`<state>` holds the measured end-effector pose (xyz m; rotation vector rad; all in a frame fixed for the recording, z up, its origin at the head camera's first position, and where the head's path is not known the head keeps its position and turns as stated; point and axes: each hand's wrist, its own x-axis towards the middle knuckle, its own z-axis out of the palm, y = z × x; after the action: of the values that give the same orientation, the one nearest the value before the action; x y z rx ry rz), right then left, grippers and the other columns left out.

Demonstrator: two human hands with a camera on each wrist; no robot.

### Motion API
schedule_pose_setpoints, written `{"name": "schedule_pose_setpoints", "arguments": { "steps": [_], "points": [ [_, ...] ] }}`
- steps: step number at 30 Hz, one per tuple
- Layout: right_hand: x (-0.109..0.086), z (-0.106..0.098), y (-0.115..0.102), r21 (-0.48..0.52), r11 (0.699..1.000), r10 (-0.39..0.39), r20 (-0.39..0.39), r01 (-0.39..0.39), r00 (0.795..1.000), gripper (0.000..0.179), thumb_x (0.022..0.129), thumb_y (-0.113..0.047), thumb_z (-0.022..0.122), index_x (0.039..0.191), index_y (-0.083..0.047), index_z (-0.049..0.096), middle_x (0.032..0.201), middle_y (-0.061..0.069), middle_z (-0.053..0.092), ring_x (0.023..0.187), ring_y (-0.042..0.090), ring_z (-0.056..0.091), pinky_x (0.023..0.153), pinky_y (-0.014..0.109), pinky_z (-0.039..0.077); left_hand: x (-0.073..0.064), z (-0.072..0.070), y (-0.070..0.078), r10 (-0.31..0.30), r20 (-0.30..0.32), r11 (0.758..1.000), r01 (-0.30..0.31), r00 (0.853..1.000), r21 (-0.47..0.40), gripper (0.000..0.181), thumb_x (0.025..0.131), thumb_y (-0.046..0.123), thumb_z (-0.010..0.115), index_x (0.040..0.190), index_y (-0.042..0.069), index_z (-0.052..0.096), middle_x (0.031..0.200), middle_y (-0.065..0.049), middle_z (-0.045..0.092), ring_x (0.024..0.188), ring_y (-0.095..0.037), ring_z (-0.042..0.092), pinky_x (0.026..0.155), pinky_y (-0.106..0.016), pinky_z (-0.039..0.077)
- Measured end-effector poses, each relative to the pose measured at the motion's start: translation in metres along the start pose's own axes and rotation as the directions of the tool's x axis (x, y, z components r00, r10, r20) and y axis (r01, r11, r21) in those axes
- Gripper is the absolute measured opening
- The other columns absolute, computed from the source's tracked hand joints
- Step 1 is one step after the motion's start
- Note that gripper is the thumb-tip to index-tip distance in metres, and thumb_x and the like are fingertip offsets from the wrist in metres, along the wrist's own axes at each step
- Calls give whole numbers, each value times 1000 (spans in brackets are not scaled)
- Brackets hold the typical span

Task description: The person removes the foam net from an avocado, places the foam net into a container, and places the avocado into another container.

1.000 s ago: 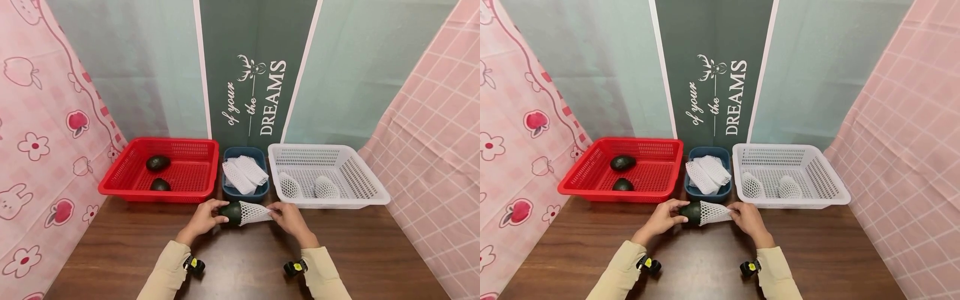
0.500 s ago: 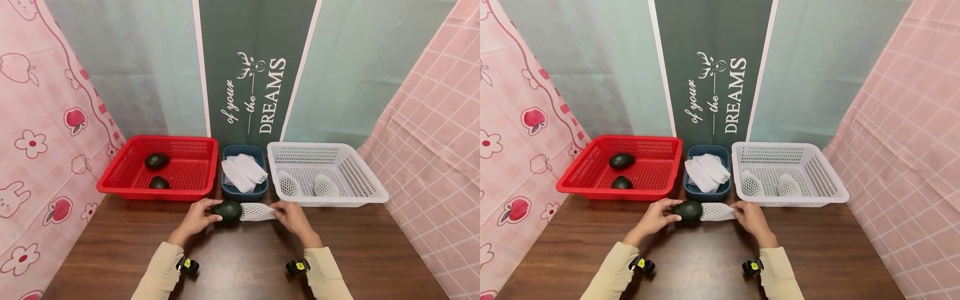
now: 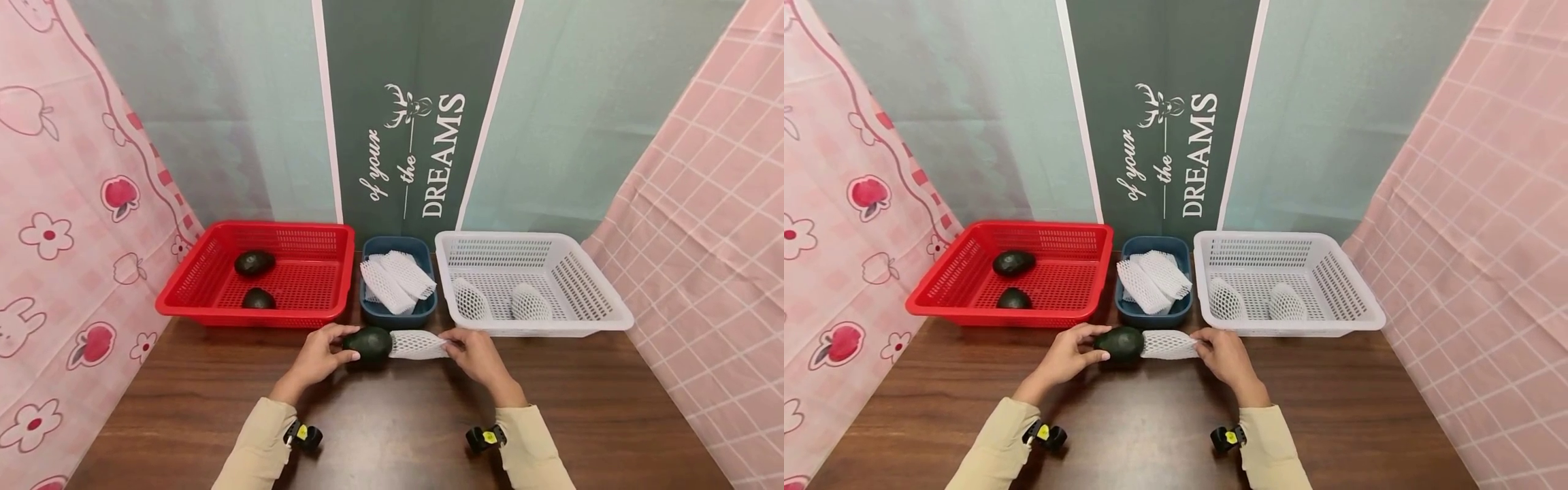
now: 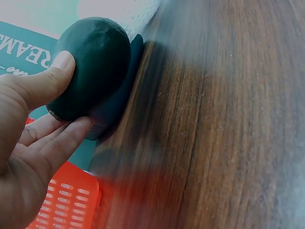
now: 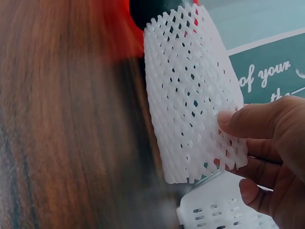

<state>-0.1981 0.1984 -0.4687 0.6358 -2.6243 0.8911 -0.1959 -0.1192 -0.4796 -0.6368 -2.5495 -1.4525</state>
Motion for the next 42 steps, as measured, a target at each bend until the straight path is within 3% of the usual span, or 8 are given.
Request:
{"name": "schedule_pose_setpoints", "arguments": {
  "steps": [13,18,26,32,36,42],
  "points": [
    [8,-16,-15,3,1000,-19,-27,20,999,14,76,-4,75,90,-7,72,74,-5,65,60,6,50,54,25,44,-16,-14,-5,-31,-25,999,30,999,-31,44,68,2,81,110,1,67,94,-6,62,83,-21,64,70,-27,52],
    [17,-24,-22,69,997,-37,-34,39,999,16,76,-1,74,92,-4,70,71,-6,64,59,6,54,51,23,45,-22,-22,-6,-59,-38,998,59,998,-6,44,69,4,81,111,3,67,95,-4,62,83,-19,63,70,-26,52],
    [41,-29,-32,67,994,-88,-53,91,995,14,79,-3,72,92,-2,68,70,-4,63,61,9,59,55,27,48,-30,-33,-9,-70,-63,997,71,996,4,44,70,5,81,111,2,66,98,-7,62,85,-22,63,70,-28,52],
    [59,-26,-33,83,996,-24,-64,30,998,16,80,-5,71,94,2,67,73,3,65,63,14,60,57,30,49,-38,-39,-13,-116,-78,993,117,990,6,44,69,5,81,111,3,67,101,-7,63,86,-21,63,70,-27,52],
    [70,-24,-31,107,993,59,-53,-53,997,18,80,-6,71,95,4,66,77,8,65,62,16,60,54,29,50,-42,-43,-15,-122,-87,992,124,989,15,43,70,7,81,111,3,67,101,-7,63,86,-21,63,69,-28,52],
    [91,-19,-30,196,960,201,6,-198,980,23,83,-8,69,101,6,65,79,14,66,58,22,63,49,27,51,-50,-49,-19,-114,-125,992,120,986,39,42,70,6,81,110,3,67,99,-7,64,84,-20,63,68,-29,53]
  ]
}}
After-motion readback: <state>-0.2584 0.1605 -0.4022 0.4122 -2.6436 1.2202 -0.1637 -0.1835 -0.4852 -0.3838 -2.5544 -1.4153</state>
